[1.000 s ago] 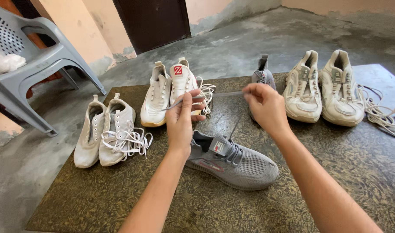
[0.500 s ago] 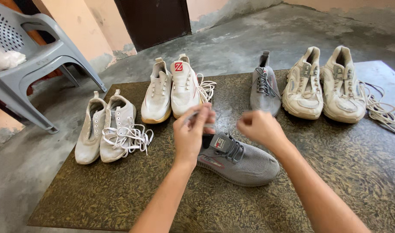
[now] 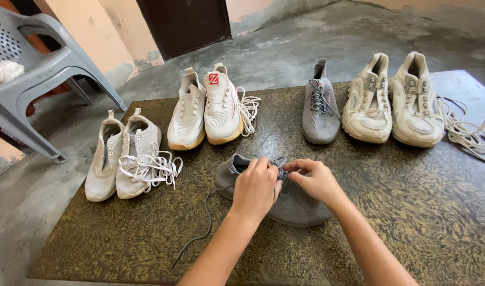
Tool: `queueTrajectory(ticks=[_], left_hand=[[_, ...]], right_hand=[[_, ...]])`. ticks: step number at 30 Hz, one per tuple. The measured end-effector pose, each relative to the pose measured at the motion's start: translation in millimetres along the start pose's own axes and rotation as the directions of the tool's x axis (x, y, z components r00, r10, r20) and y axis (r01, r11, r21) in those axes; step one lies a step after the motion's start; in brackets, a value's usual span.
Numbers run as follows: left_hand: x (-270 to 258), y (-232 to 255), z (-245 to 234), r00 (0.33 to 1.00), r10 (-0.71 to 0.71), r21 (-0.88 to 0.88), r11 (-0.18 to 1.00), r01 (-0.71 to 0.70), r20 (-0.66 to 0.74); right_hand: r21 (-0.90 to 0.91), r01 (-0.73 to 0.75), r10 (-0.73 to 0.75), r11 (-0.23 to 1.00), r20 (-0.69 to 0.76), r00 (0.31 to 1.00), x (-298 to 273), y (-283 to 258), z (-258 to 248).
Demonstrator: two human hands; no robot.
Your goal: The person removes laces from a pair of gray sneakers and then re-laces them by threading the laces through the eyelets and tying a knot. The person also briefly handles a pair of white sneakers at the end.
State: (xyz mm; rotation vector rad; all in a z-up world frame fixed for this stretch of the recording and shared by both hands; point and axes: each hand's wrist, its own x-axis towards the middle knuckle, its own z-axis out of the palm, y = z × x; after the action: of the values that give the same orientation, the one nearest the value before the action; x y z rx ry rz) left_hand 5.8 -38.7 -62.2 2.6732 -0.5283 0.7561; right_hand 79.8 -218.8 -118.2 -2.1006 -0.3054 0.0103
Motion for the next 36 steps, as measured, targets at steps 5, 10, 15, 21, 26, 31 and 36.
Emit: queueTrajectory(ticks=[5,10,15,21,26,31,36], left_hand=[[-2.1,-4.7,6.3,1.000,0.004,0.020,1.000,-0.004,-0.003],[-1.3,-3.6,8.5,0.997,-0.060,-0.026,0.998,0.059,-0.055],[1.4,-6.5,1.8,0.972,-0.235,-0.213,0.950,0.227,-0.014],[7.4,-20.4,-10.0,0.940,-0.330,-0.214,0.928,0.306,-0.089],[9.8,-32.8,-2.2,0.898,-0.415,-0.272,0.856,0.440,0.148],[14.5,-35.5,10.5,0.931,-0.325,-0.376,0.852,0.365,0.166],[17.7,-43.6,12.3,0.810,-0.479,-0.479,0.653,0.587,0.340]], right_hand=[[0.029,0.095,-0.093,0.995,-0.061,0.994,-4.3,4.0,4.3],[0.051,0.145,-0.138,0.988,-0.118,0.983,-8.7,-1.5,9.5],[-0.021,0.150,-0.152,0.988,-0.137,0.979,-10.7,-12.6,8.6],[-0.109,0.002,-0.019,0.994,-0.155,0.988,-10.7,-30.8,7.9],[-0.075,-0.040,0.030,0.996,-0.128,0.991,-12.7,-34.5,9.7],[0.082,0.019,-0.005,0.996,-0.166,0.986,-14.7,-20.1,9.7],[0.224,0.080,-0.045,0.971,-0.155,0.987,-13.5,-3.2,9.9]])
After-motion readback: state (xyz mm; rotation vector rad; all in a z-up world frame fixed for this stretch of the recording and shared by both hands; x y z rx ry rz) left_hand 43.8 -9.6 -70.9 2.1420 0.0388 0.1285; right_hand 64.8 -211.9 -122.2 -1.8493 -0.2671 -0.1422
